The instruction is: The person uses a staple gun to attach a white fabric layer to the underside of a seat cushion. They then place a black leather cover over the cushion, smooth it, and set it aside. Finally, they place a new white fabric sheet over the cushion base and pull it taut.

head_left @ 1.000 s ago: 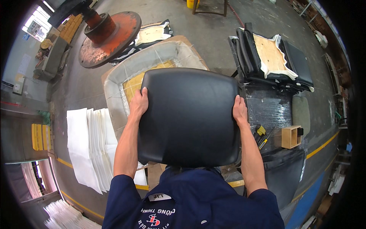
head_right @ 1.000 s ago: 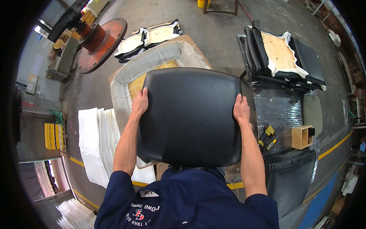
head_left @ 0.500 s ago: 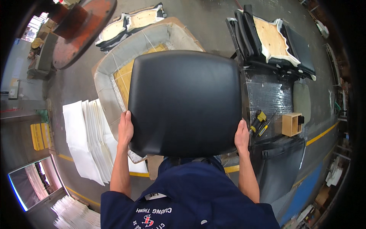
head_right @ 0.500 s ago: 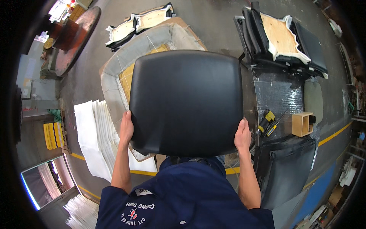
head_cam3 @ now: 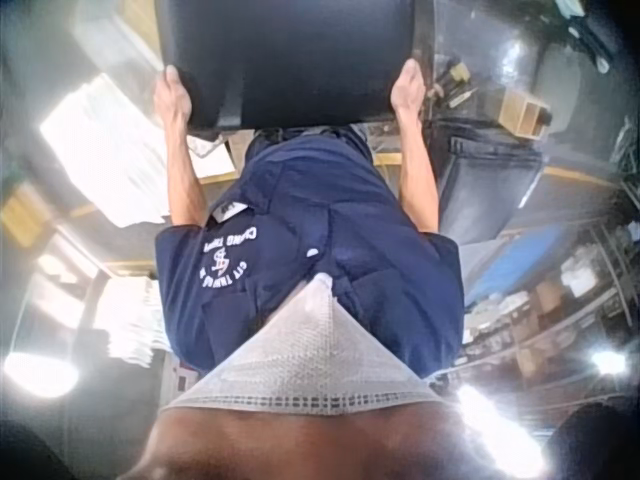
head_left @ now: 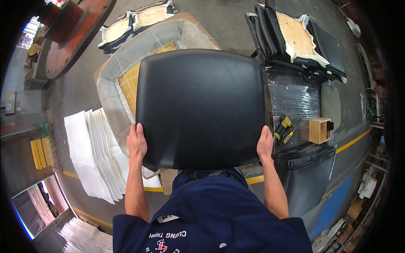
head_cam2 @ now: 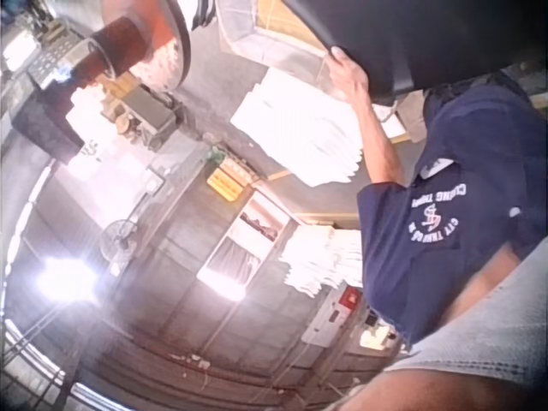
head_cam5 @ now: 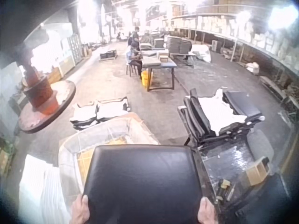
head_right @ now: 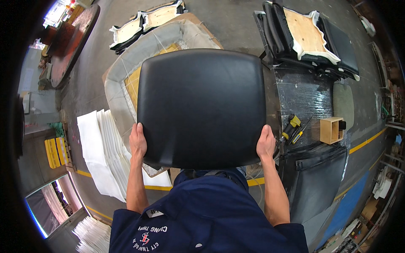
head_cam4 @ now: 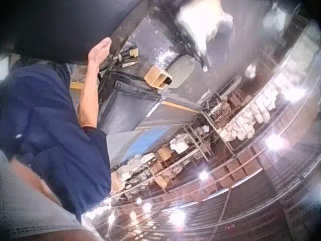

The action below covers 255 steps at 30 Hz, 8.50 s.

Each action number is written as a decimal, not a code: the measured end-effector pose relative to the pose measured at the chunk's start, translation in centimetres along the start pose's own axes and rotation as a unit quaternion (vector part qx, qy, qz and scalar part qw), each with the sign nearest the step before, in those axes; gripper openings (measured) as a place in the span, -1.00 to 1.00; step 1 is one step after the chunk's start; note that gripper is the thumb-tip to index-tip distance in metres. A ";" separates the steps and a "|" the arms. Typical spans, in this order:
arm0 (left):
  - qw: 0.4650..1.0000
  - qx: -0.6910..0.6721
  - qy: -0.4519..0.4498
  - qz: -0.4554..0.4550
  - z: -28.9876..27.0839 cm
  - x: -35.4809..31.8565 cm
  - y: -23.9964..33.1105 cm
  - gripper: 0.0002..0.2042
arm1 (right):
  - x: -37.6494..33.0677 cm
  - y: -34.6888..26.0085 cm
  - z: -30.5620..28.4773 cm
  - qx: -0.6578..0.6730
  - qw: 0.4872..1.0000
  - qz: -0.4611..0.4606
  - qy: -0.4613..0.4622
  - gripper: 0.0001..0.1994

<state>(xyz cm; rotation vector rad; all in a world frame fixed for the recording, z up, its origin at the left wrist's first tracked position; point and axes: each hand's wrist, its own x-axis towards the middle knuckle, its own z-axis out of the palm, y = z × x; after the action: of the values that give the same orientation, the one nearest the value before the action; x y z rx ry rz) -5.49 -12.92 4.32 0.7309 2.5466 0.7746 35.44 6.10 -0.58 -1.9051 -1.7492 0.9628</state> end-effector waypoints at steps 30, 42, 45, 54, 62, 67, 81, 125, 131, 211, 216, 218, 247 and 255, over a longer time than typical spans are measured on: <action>1.000 0.009 0.014 0.018 -0.3 0.3 -1.5 -0.47 | 19.7 -16.7 3.2 -0.192 0.976 -0.028 -0.101 -0.26; 0.999 0.032 0.007 0.009 0.2 0.3 -0.7 -0.50 | 26.0 -10.6 4.4 0.207 0.942 0.111 -0.240 -0.49; 0.999 0.030 0.016 0.018 0.1 0.0 -0.8 -0.50 | 26.0 -10.0 4.9 0.263 0.926 0.125 -0.241 -0.55; 0.976 0.162 -0.008 0.148 -2.7 0.3 -7.9 -0.57 | 24.3 -5.3 12.0 0.172 0.958 -0.108 -0.202 -0.64; 0.996 -0.021 -0.081 -0.009 0.7 6.5 -5.6 -0.50 | 17.2 0.7 5.0 0.313 0.944 0.034 -0.100 -0.52; 0.973 -0.179 -0.126 -0.067 1.0 7.0 2.8 -0.50 | 7.0 4.5 0.8 0.299 0.938 0.105 -0.143 -0.49; 0.958 -0.241 -0.136 0.075 -0.6 9.0 7.5 -0.43 | 2.3 0.5 -4.5 0.338 0.916 0.061 -0.207 -0.36; 0.982 -0.060 -0.177 0.027 16.2 -7.3 28.5 -0.78 | 57.6 8.7 -7.5 0.572 0.784 0.212 0.115 -0.39; 0.965 -0.041 -0.204 0.158 15.7 -7.4 27.5 -0.81 | 38.5 17.0 -6.6 0.495 0.848 0.119 0.145 -0.70; 0.751 0.146 -0.467 0.443 33.0 -39.9 30.1 -0.71 | -11.0 40.8 -28.8 0.220 0.883 0.115 0.398 -0.86; 0.754 0.175 -0.457 0.439 32.8 -38.2 29.8 -0.68 | -12.7 41.7 -34.5 0.202 0.831 0.077 0.512 -0.84; 0.750 0.178 -0.464 0.436 32.8 -38.4 30.0 -0.68 | -13.4 40.6 -36.7 0.200 0.828 0.070 0.519 -0.85; 0.958 0.211 0.083 0.174 18.9 -24.0 11.0 -0.38 | -10.6 43.9 -38.1 0.190 0.908 0.100 0.359 -0.67; 0.959 0.274 -0.037 0.069 18.8 -20.0 9.4 -0.15 | -10.4 37.5 -40.4 0.037 0.964 0.013 0.263 -0.68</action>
<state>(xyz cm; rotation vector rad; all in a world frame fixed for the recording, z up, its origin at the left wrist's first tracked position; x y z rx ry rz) 22.99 -10.20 -0.70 1.0899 2.6766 0.0572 90.59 -2.95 4.17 -1.9132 -1.3583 0.4555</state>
